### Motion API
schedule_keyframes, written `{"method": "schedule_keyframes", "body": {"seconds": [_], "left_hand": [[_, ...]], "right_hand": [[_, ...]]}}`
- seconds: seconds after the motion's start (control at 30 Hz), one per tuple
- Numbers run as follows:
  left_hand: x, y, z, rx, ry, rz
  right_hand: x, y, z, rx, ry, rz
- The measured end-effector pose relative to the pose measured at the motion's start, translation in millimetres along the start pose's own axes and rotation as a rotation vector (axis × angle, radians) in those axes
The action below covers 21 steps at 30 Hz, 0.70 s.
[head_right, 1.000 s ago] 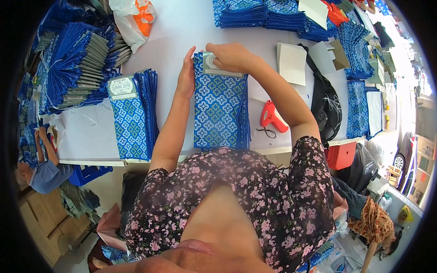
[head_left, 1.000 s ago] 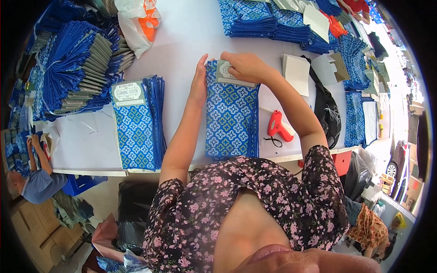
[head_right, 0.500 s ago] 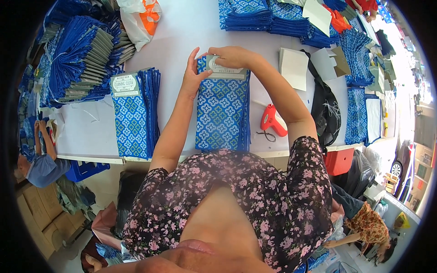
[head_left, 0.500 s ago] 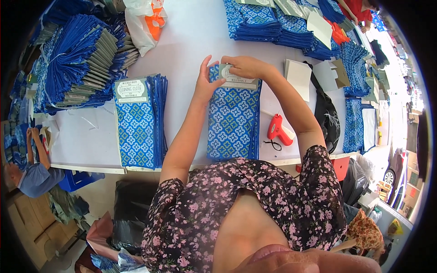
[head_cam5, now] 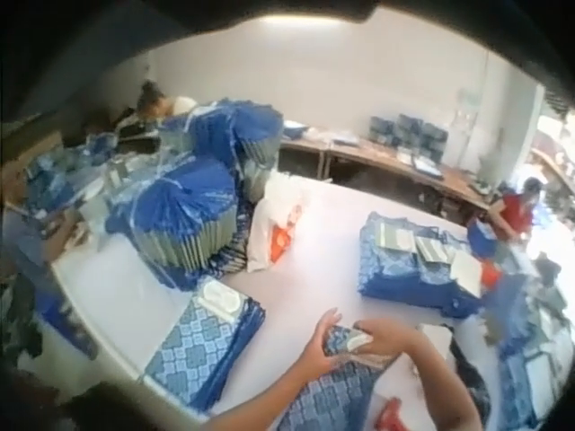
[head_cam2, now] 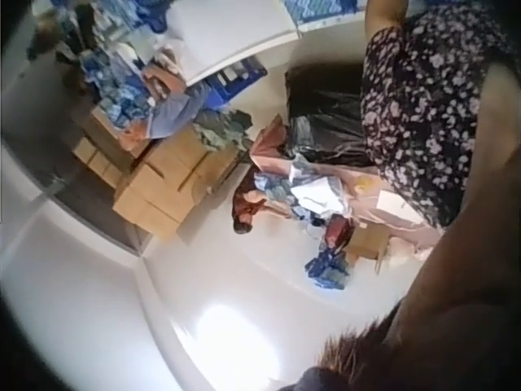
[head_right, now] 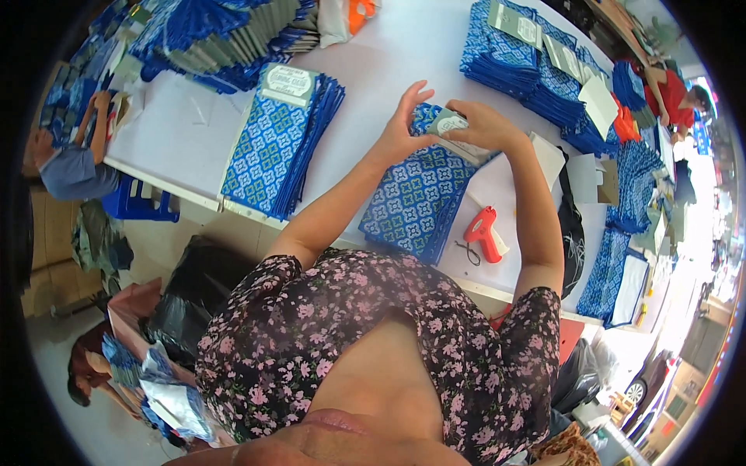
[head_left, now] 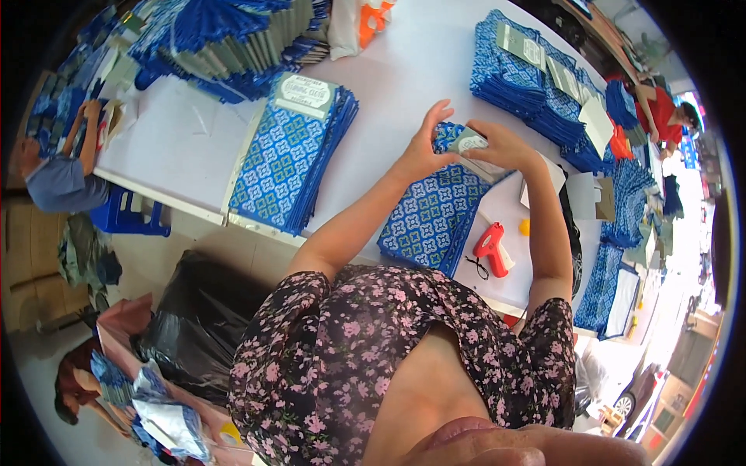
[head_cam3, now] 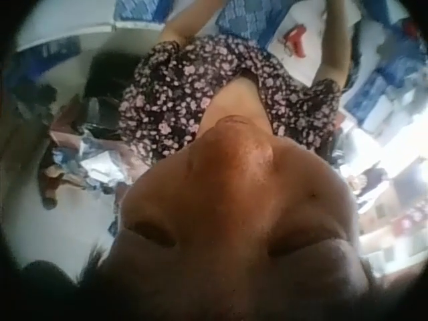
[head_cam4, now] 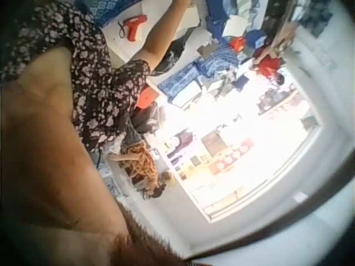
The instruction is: The person folds fabric pouches and applies adhesive labels to them using a handheld label gun.
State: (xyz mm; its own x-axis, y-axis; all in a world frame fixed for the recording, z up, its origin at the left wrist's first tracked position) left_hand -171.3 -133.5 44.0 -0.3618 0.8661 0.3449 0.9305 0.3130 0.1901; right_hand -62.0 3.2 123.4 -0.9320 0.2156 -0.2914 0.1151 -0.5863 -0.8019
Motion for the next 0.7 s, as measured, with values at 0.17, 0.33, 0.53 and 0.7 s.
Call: {"method": "schedule_keyframes", "body": {"seconds": [0.17,0.33,0.53,0.7], "left_hand": [[-101.4,-30.4,-40.2,0.240,-0.003,0.135],[-245.3,-76.3,-102.7,-0.008,-0.311,0.099],[-377.5,-163.2,-229.3,0.250,-0.182,-0.296],[-447.2,-272.4,-265.4,-0.110,0.042,-0.673]], "right_hand": [[-57.1,15.1,113.8,-0.212,-0.013,-0.143],[-95.8,17.0,279.0,-0.349,-0.226,-0.175],[-89.3,3.2,402.1,-0.188,-0.497,-0.261],[47.8,54.8,429.8,-0.223,-0.469,-0.413]]}}
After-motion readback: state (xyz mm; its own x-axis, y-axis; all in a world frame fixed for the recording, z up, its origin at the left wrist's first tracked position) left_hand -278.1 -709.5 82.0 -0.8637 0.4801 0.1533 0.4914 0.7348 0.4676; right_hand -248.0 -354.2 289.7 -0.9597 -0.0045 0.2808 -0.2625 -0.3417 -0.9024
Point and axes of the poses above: each hand's wrist, its own x-axis towards the middle knuckle, its own y-axis out of the palm, z = x × y, the point moved 2 cm from there along x, towards the middle knuckle, and after that the axes turned 4 degrees about y, right-handed, at the moved point
